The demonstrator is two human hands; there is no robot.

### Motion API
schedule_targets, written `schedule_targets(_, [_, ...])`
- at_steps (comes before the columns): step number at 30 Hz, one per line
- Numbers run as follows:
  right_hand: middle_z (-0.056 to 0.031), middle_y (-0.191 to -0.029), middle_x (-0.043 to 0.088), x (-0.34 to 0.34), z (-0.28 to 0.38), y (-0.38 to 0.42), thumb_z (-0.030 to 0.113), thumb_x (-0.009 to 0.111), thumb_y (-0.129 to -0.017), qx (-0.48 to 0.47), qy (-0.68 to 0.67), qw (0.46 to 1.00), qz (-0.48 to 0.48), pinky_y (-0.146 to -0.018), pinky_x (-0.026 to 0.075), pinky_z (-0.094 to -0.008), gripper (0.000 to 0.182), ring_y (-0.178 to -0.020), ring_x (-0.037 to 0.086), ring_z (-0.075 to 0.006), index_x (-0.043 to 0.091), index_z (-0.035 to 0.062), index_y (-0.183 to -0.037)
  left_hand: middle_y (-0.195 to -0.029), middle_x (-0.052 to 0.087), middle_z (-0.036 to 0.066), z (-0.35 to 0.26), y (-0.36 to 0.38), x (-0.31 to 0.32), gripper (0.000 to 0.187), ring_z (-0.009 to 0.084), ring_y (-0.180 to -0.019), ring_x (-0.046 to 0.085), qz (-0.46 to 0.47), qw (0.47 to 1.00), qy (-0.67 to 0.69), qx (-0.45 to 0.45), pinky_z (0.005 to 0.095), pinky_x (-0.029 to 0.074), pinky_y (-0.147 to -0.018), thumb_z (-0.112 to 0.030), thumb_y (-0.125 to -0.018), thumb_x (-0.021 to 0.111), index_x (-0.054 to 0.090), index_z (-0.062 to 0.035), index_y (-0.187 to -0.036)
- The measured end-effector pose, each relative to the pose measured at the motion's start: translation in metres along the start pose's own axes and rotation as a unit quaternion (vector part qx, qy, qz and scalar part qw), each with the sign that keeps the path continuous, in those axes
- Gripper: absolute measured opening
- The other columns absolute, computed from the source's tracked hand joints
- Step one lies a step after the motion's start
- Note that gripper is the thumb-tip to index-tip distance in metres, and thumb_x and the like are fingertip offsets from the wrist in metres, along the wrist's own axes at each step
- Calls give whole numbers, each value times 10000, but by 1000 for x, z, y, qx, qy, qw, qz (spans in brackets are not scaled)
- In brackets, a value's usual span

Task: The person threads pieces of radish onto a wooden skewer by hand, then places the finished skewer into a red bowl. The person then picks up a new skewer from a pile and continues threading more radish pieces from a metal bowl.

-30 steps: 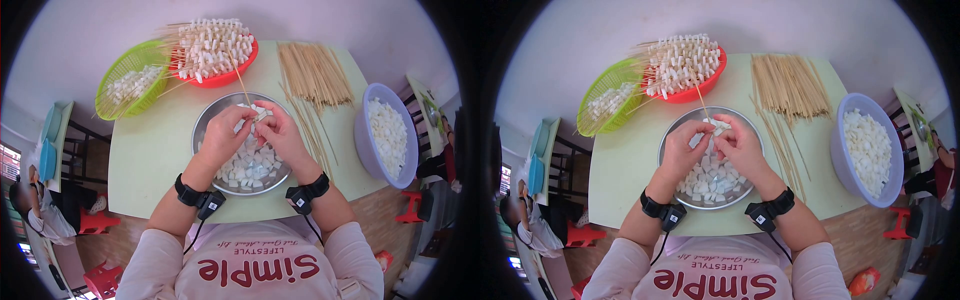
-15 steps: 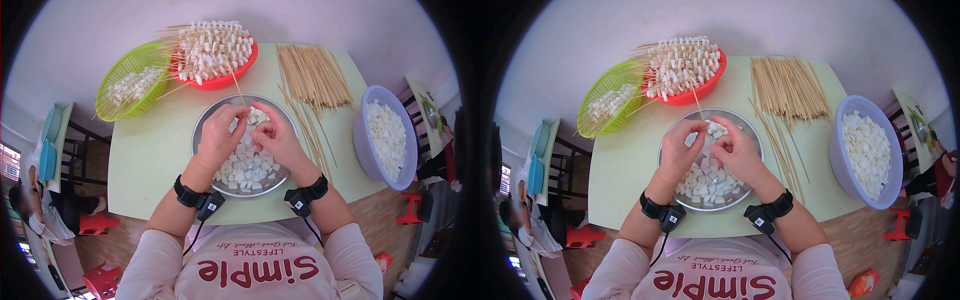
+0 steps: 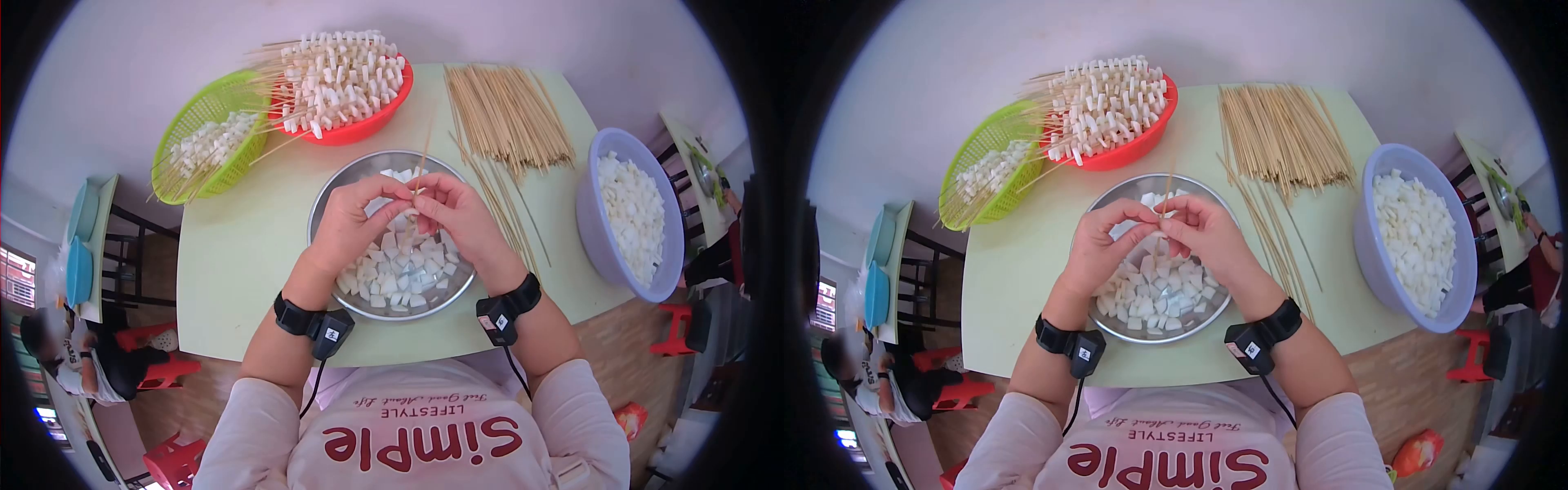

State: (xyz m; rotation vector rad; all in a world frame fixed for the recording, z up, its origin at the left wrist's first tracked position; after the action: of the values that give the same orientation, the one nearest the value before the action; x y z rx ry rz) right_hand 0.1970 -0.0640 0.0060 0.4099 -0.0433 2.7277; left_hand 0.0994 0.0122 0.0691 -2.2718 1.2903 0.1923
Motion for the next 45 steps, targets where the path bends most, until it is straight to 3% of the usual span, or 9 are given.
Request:
schedule_targets(4, [1, -822, 640, -20, 0, -3, 190, 615, -929, -24, -34, 997, -71, -581, 429, -203, 157, -665, 570, -68, 627, 51, -1000, -874, 663, 44, 2, -1, -11, 113, 130, -834, 618, -41, 997, -24, -55, 270, 494, -773, -39, -822, 706, 657, -1, -917])
schedule_targets(6, [-2, -815, 641, -22, -1, -3, 196, 602, -935, -17, -63, 995, -79, -587, 428, -206, 140, -668, 571, -71, 620, 61, -966, -844, 645, 76, 28, 8, 4, 203, 181, -807, 627, 123, 965, -165, -160, 303, 504, -750, -74, -766, 747, 650, 4, -927])
schedule_targets(12, [-17, -794, 646, -18, -1, -2, 197, 571, -950, -1, -54, 996, -72, -590, 429, -214, 133, -671, 582, -83, 600, 73, -910, -844, 632, 135, 39, 18, 20, 251, 285, -832, 640, 198, 946, -239, -91, 365, 512, -746, -68, -705, 757, 638, -4, -917])
schedule_targets(19, [-48, -802, 669, -7, 3, 1, 120, 579, -940, -6, 21, 999, -45, -559, 461, -208, 84, -626, 587, -87, 588, 37, -948, -793, 595, 127, 38, 16, 27, 192, 245, -749, 611, 217, 952, -179, -120, 333, 503, -725, -37, -734, 710, 616, 5, -896])
schedule_targets(22, [-55, -801, 671, 1, 5, 3, 65, 566, -930, -12, 89, 996, -26, -549, 468, -205, 155, -614, 591, -91, 598, 28, -1077, -782, 605, 84, 42, 10, 15, 149, 176, -710, 578, 123, 971, -150, -139, 298, 491, -685, -10, -785, 667, 630, 5, -928])
schedule_targets(24, [-52, -780, 670, 8, 12, 8, 48, 558, -921, -30, 119, 992, -26, -560, 476, -214, 231, -611, 593, -89, 595, 45, -1149, -827, 633, 34, 50, 3, -21, 173, 108, -728, 561, -89, 990, -34, -102, 260, 483, -669, 11, -832, 636, 641, -3, -1004])
schedule_targets(25, [-50, -759, 668, 10, 17, 11, 31, 550, -912, -49, 148, 987, -31, -570, 484, -222, 314, -607, 595, -87, 592, 62, -1221, -911, 648, 22, 64, 3, -27, 222, 77, -791, 584, -86, 983, -4, -159, 230, 493, -693, 14, -872, 616, 636, 2, -1092])
schedule_targets(28, [-64, -694, 652, 16, 17, 12, 21, 556, -885, -111, 248, 962, -19, -566, 482, -238, 401, -585, 593, -86, 590, 95, -1277, -889, 654, 44, 76, 5, -49, 195, 91, -750, 611, -219, 955, 133, -146, 217, 499, -674, -14, -881, 634, 649, 24, -1071])
schedule_targets(45, [-112, -631, 595, 25, 25, 17, 15, 572, -846, -129, 310, 942, -18, -541, 462, -269, 356, -522, 551, -126, 645, 62, -1192, -982, 667, 63, 74, 12, -70, 216, 98, -885, 613, -293, 941, 103, -138, 222, 492, -793, -28, -898, 635, 643, 29, -1106])
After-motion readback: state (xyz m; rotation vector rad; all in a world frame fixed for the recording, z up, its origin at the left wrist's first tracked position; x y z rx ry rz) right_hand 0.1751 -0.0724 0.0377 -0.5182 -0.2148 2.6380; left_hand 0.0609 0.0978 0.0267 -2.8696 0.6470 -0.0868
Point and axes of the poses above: each hand's wrist, its own y-axis away from the middle knuckle, its own x-axis out of the palm, z = x × y, the point moved 10 cm from there along -y, towards the middle knuckle
